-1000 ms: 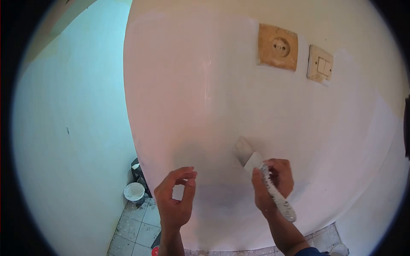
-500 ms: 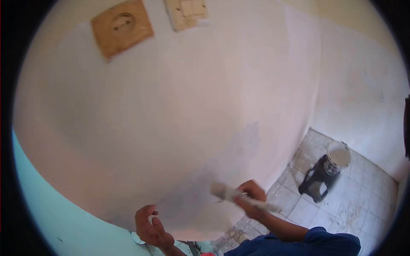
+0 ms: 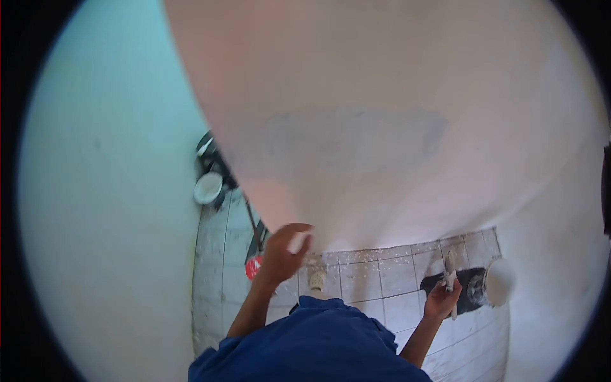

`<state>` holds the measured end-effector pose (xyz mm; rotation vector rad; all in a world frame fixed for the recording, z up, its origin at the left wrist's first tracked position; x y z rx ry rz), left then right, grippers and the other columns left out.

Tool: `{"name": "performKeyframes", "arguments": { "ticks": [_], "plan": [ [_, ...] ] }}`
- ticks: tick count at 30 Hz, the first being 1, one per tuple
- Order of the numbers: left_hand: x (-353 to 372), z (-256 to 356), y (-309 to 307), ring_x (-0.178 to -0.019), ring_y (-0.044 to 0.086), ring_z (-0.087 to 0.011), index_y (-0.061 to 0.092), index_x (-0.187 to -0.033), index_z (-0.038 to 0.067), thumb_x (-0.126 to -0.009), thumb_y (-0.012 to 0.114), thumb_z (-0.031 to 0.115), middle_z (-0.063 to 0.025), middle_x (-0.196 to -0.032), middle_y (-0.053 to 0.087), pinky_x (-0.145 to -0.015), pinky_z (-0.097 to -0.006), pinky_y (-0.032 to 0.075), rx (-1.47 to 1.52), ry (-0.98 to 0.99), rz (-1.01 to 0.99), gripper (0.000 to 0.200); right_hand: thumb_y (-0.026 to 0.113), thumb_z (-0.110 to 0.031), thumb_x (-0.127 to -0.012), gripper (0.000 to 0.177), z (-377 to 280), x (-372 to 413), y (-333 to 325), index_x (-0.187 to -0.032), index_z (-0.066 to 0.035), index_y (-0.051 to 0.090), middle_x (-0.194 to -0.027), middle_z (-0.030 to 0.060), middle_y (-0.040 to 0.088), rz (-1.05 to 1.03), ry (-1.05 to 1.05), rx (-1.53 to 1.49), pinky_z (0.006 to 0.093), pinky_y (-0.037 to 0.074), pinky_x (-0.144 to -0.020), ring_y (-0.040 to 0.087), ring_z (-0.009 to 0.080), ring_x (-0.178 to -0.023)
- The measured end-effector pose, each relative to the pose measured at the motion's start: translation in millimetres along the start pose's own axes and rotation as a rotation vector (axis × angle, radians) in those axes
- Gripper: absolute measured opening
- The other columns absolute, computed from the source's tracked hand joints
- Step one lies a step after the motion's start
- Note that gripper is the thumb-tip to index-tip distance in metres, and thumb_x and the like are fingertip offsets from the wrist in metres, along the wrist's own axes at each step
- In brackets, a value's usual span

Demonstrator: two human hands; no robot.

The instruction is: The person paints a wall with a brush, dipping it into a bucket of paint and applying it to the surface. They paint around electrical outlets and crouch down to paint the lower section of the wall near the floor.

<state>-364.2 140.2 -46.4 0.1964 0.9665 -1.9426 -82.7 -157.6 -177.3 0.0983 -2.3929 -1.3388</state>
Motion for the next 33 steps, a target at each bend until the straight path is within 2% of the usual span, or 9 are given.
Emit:
{"name": "performKeyframes", "arguments": {
  "ticks": [2,4,5,9,13,21,25,28,33],
  "plan": [
    [46.7,20.1,32.7,-0.092,0.061,-0.0317,0.061,-0.098,0.001,-0.083,0.062,0.014,-0.0145,-0.100,0.064,-0.082,-0.0389,0.048,0.033,-0.072,-0.147,0.020,0.059,-0.015,-0.086,0.018,-7.8,8.6,-3.8,-0.095,0.000,0.058,-0.083,0.0095,0.065,-0.056,0.119,0.017,0.0232,0.056,-0.061,0.062,0.0166,-0.066],
    [90.2,45.4,52.2,-0.102,0.057,-0.0326,0.060,-0.104,0.002,-0.084,0.062,0.018,-0.0160,-0.110,0.061,-0.088,-0.0404,0.046,0.017,-0.090,-0.118,0.026,0.059,-0.015,-0.085,0.018,-21.5,17.9,-17.9,-0.095,0.000,0.058,-0.082,0.0095,0.065,-0.079,0.245,0.030,0.0228,0.056,-0.061,0.062,0.0165,-0.065],
    [115.4,61.2,59.0,-0.107,0.056,-0.0330,0.059,-0.106,0.002,-0.084,0.061,0.021,-0.0168,-0.114,0.059,-0.091,-0.0412,0.044,0.003,-0.094,-0.122,0.029,0.058,-0.015,-0.085,0.024,-32.6,24.6,-29.2,-0.103,0.000,0.052,-0.095,0.0085,0.062,-0.187,0.301,0.095,0.0204,0.054,-0.061,0.062,0.0135,-0.077],
    [197.3,101.3,68.2,-0.131,0.032,-0.0368,0.049,-0.125,0.003,-0.086,0.061,0.029,-0.0201,-0.138,0.039,-0.106,-0.0437,0.030,-0.153,-0.216,-0.166,0.048,0.059,-0.014,-0.085,0.022,-58.5,56.5,-54.8,-0.102,-0.003,0.052,-0.096,0.0062,0.060,-0.134,0.310,0.307,0.0214,0.053,-0.063,0.061,0.0120,-0.081],
    [261.2,142.4,50.2,-0.134,0.028,-0.0378,0.048,-0.128,0.003,-0.087,0.060,0.031,-0.0216,-0.139,0.038,-0.107,-0.0453,0.028,-0.153,-0.288,-0.129,0.051,0.060,-0.012,-0.083,0.023,-63.3,109.2,-66.0,-0.103,-0.005,0.053,-0.097,0.0042,0.058,-0.160,0.374,0.378,0.0215,0.053,-0.064,0.060,0.0114,-0.081],
    [355.6,167.1,20.4,-0.127,0.038,-0.0378,0.050,-0.124,0.003,-0.087,0.061,0.029,-0.0218,-0.133,0.044,-0.103,-0.0441,0.033,-0.147,-0.292,-0.169,0.047,0.060,-0.013,-0.083,0.022,-63.1,220.8,-97.5,-0.103,-0.006,0.054,-0.092,0.0021,0.058,-0.256,0.543,0.407,0.0233,0.053,-0.063,0.060,0.0115,-0.077],
    [395.4,170.2,-16.0,-0.119,0.046,-0.0352,0.050,-0.123,0.002,-0.088,0.059,0.030,-0.0204,-0.127,0.050,-0.099,-0.0428,0.037,-0.074,-0.306,-0.253,0.046,0.060,-0.015,-0.084,0.019,-62.6,265.3,-126.3,-0.101,-0.008,0.055,-0.090,0.0011,0.059,-0.166,0.534,0.406,0.0212,0.054,-0.059,0.060,0.0109,-0.074],
    [428.8,157.6,-33.8,-0.112,0.052,-0.0348,0.052,-0.119,0.001,-0.087,0.060,0.028,-0.0200,-0.119,0.056,-0.096,-0.0410,0.040,0.033,-0.347,-0.300,0.043,0.059,-0.013,-0.084,0.021,-74.3,301.0,-139.2,-0.103,-0.006,0.053,-0.093,0.0023,0.057,-0.174,0.498,0.326,0.0237,0.052,-0.066,0.058,0.0116,-0.083],
    [450.2,161.5,-36.7,-0.106,0.054,-0.0353,0.055,-0.113,0.001,-0.086,0.060,0.027,-0.0189,-0.113,0.058,-0.091,-0.0409,0.043,-0.100,-0.276,-0.414,0.037,0.059,-0.014,-0.082,0.026,-127.9,343.7,-169.6,-0.105,-0.005,0.052,-0.095,0.0030,0.057,-0.030,0.382,0.310,0.0218,0.051,-0.065,0.058,0.0116,-0.084]
  ]
}}
Point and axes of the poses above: each hand's wrist, its own x-axis away from the middle knuckle, its own y-axis out of the palm, z = x × y, the point moved 4 cm from there along -x, towards the middle knuckle
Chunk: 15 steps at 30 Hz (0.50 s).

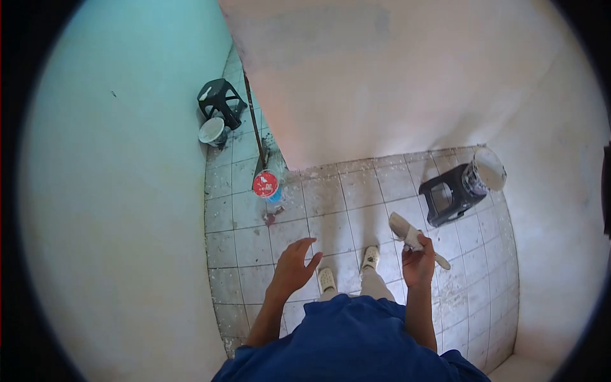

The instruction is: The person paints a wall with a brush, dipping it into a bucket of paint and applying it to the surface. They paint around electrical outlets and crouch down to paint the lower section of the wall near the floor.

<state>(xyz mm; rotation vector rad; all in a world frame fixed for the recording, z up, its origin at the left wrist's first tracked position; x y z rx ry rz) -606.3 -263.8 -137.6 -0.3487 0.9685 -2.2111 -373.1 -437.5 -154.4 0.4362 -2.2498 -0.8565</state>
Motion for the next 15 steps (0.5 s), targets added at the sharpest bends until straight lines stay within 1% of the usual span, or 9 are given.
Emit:
{"name": "performKeyframes", "arguments": {
  "ticks": [3,6,12,15],
  "plan": [
    [0.0,23.1,8.1,-0.107,0.054,-0.0339,0.055,-0.114,0.002,-0.087,0.059,0.026,-0.0181,-0.114,0.058,-0.091,-0.0406,0.043,-0.015,0.113,-0.042,0.036,0.056,-0.014,-0.084,0.022,-23.4,12.4,-39.2,-0.104,-0.004,0.052,-0.095,0.0036,0.057,0.054,-0.081,-0.034,0.0214,0.051,-0.063,0.058,0.0114,-0.081],
    [0.1,56.2,21.0,-0.107,0.054,-0.0321,0.056,-0.113,0.004,-0.088,0.058,0.025,-0.0159,-0.113,0.059,-0.090,-0.0403,0.043,-0.001,0.150,-0.074,0.033,0.055,-0.014,-0.086,0.014,-46.5,21.3,-73.2,-0.095,-0.003,0.056,-0.087,0.0067,0.063,0.111,-0.133,-0.143,0.0212,0.053,-0.059,0.060,0.0126,-0.070],
    [-3.1,130.8,87.5,-0.105,0.055,-0.0317,0.057,-0.111,0.005,-0.088,0.058,0.024,-0.0149,-0.112,0.059,-0.089,-0.0406,0.044,0.021,0.246,-0.114,0.030,0.055,-0.014,-0.086,0.012,-116.2,29.0,-143.8,-0.093,-0.004,0.057,-0.086,0.0064,0.064,0.161,-0.176,-0.209,0.0216,0.053,-0.060,0.061,0.0132,-0.069],
    [-9.1,180.2,138.0,-0.105,0.055,-0.0319,0.057,-0.111,0.005,-0.088,0.058,0.024,-0.0148,-0.112,0.059,-0.089,-0.0404,0.044,0.024,0.266,-0.120,0.030,0.057,-0.014,-0.084,0.020,-168.8,26.6,-185.0,-0.101,-0.004,0.052,-0.094,0.0044,0.058,0.116,-0.209,-0.241,0.0221,0.051,-0.063,0.058,0.0122,-0.078]
  ]
}}
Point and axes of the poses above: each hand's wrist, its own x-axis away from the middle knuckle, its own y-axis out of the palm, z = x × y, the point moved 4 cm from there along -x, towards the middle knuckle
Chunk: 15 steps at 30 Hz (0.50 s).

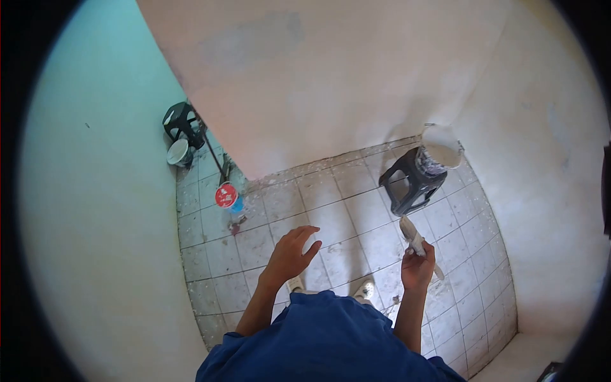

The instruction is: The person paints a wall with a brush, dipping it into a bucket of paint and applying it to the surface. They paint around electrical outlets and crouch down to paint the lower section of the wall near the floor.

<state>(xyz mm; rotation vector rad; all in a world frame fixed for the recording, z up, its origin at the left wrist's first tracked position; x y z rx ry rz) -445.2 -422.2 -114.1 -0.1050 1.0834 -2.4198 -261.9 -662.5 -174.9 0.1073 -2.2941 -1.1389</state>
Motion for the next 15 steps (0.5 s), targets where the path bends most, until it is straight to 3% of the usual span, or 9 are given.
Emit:
{"name": "performKeyframes", "arguments": {
  "ticks": [5,8,15],
  "plan": [
    [-43.6,70.5,76.0,-0.107,0.056,-0.0310,0.058,-0.112,0.005,-0.087,0.060,0.027,-0.0135,-0.113,0.059,-0.091,-0.0366,0.044,0.052,0.046,-0.033,0.033,0.056,-0.016,-0.085,0.021,-114.1,-34.6,-64.7,-0.102,-0.004,0.052,-0.095,0.0049,0.057,-0.054,-0.147,0.026,0.0236,0.045,-0.072,0.055,0.0123,-0.086],
    [-65.1,109.1,90.8,-0.106,0.056,-0.0306,0.058,-0.112,0.005,-0.087,0.060,0.027,-0.0138,-0.112,0.060,-0.091,-0.0364,0.044,0.028,0.077,-0.048,0.033,0.056,-0.017,-0.084,0.025,-164.3,-50.0,-80.4,-0.104,-0.003,0.051,-0.099,0.0049,0.055,0.041,-0.227,0.023,0.0234,0.043,-0.071,0.053,0.0121,-0.088],
    [-120.7,123.6,102.4,-0.107,0.056,-0.0314,0.058,-0.112,0.005,-0.089,0.056,0.029,-0.0139,-0.113,0.060,-0.091,-0.0382,0.045,0.017,-0.018,-0.018,0.034,0.058,-0.019,-0.083,0.029,-206.0,-124.0,-83.8,-0.105,-0.004,0.049,-0.097,0.0035,0.053,0.112,-0.226,-0.025,0.0240,0.042,-0.075,0.050,0.0118,-0.088]
  ]
}}
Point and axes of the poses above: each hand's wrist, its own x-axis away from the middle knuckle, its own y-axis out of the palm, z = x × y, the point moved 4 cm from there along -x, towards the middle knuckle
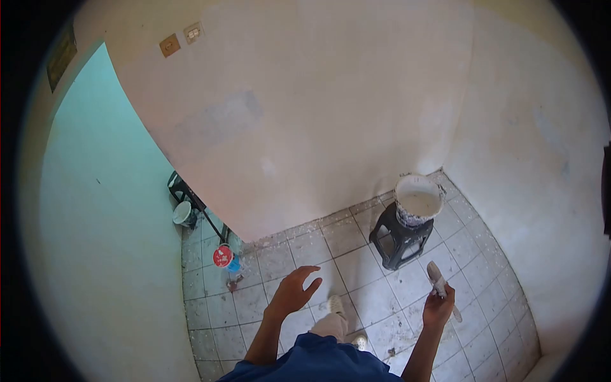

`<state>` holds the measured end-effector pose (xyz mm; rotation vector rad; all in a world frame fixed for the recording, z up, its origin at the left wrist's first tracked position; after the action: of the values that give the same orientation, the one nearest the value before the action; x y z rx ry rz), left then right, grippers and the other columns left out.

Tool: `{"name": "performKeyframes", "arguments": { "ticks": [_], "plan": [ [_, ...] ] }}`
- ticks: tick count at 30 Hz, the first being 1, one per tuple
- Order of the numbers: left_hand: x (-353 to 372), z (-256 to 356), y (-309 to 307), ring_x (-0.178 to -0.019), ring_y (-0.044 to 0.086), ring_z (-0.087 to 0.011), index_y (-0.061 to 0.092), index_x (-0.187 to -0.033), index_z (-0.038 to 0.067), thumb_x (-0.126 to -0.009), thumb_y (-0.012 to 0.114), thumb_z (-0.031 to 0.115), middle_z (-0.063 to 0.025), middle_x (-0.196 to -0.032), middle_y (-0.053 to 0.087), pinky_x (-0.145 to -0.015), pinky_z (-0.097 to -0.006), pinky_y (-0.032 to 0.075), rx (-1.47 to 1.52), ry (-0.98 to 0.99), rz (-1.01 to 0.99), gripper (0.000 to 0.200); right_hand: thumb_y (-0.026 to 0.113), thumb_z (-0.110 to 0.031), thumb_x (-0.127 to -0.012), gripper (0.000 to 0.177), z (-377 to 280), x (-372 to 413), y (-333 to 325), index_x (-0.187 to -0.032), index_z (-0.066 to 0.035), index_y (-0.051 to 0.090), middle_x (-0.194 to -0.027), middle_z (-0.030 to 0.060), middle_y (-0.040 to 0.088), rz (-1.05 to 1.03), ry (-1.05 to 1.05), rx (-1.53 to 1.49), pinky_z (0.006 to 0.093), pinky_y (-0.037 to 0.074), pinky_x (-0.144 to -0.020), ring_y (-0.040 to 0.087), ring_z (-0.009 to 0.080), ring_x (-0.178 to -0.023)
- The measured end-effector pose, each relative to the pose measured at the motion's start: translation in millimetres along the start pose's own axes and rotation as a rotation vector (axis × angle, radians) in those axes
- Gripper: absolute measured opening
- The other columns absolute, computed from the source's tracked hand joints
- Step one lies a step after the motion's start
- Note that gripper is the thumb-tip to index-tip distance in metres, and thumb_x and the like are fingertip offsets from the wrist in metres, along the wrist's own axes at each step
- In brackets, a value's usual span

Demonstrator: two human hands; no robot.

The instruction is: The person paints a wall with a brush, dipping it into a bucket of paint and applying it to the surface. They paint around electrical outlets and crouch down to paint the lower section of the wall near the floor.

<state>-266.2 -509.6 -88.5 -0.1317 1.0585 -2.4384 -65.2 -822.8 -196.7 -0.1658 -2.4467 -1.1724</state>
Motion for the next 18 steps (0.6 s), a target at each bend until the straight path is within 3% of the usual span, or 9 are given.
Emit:
{"name": "performKeyframes", "arguments": {
  "ticks": [5,18],
  "plan": [
    [-70.6,-14.6,21.9,-0.102,0.059,-0.0280,0.059,-0.112,0.007,-0.087,0.061,0.027,-0.0128,-0.111,0.061,-0.084,-0.0358,0.048,0.016,0.034,0.033,0.032,0.058,-0.019,-0.083,0.026,2.9,-51.4,23.5,-0.103,-0.005,0.049,-0.096,0.0031,0.053,0.003,0.024,0.022,0.0234,0.041,-0.073,0.051,0.0109,-0.087],
    [-289.5,20.8,89.3,-0.113,0.051,-0.0316,0.053,-0.121,0.007,-0.092,0.051,0.034,-0.0159,-0.121,0.055,-0.096,-0.0395,0.041,0.058,0.203,-0.246,0.040,0.060,-0.017,-0.081,0.024,-17.7,-178.5,101.8,-0.098,-0.003,0.049,-0.097,0.0049,0.053,0.097,-0.082,0.025,0.0249,0.041,-0.074,0.052,0.0129,-0.088]
  ]
}}
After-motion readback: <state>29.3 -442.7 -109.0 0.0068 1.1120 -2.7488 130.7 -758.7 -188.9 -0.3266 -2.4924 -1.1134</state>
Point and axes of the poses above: each hand's wrist, its own x-axis away from the middle knuckle, its own y-axis out of the palm, z = x × y, the point moved 4 cm from there along -x, towards the middle knuckle
